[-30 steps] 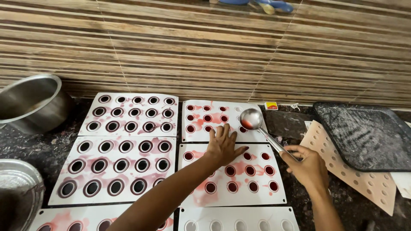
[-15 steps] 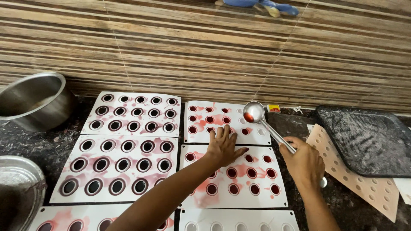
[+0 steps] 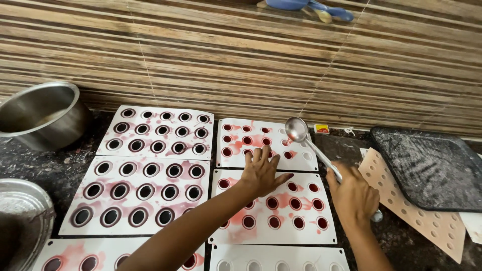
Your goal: Fill candle molds with colored wax and clean up materials.
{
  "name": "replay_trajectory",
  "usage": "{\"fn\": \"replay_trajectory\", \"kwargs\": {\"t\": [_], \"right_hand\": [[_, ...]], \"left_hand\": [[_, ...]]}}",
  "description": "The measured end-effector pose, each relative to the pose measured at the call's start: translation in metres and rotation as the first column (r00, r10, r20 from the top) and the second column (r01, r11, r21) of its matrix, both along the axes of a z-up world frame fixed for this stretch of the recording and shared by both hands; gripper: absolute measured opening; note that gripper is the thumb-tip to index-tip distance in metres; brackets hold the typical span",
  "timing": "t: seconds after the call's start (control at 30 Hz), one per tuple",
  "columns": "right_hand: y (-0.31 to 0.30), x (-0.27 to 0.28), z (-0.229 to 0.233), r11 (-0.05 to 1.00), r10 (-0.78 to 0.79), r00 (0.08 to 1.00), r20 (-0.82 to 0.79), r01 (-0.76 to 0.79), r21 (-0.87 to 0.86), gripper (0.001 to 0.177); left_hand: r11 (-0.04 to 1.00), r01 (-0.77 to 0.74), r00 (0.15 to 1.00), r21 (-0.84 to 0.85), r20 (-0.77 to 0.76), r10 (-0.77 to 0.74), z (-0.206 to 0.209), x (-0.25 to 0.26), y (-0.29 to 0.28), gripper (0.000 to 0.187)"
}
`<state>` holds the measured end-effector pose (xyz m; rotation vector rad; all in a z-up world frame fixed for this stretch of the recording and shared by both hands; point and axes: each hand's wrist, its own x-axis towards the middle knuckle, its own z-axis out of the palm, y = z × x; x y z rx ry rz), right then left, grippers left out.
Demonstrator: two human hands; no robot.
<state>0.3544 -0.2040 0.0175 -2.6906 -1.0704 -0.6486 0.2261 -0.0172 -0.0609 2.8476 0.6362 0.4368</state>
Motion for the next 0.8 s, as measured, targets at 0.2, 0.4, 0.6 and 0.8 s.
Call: {"fn": "replay_trajectory", "kwargs": {"t": [0.2, 0.4, 0.6, 0.8], "right_hand": [[0.0, 0.0, -0.025, 0.997, 0.078, 0.984, 0.161, -0.073, -0.035, 0.019], [0.005, -0.023, -0.019, 0.995, 0.098, 0.962, 0.255, -0.096, -0.019, 0.017], [0.013, -0.035, 0.005, 0.978, 0.097, 0.909, -0.404, -0.011, 0.211, 0.027], [0.084, -0.15, 0.078, 0.841, 0.53, 0.565, -0.632, -0.258, 0.475, 0.037]], "left_hand": [[0.992, 0.02, 0.981, -0.123, 0.195, 0.004, 0.044, -0.062, -0.008, 0.075], [0.944, -0.101, 0.949, -0.315, 0.254, 0.186, 0.081, -0.169, -0.023, 0.063], [0.813, -0.123, 0.838, -0.57, 0.379, 0.392, 0.102, -0.28, -0.024, 0.049], [0.854, -0.171, 0.643, -0.492, 0.601, 0.475, 0.07, -0.352, -0.015, 0.028]]}}
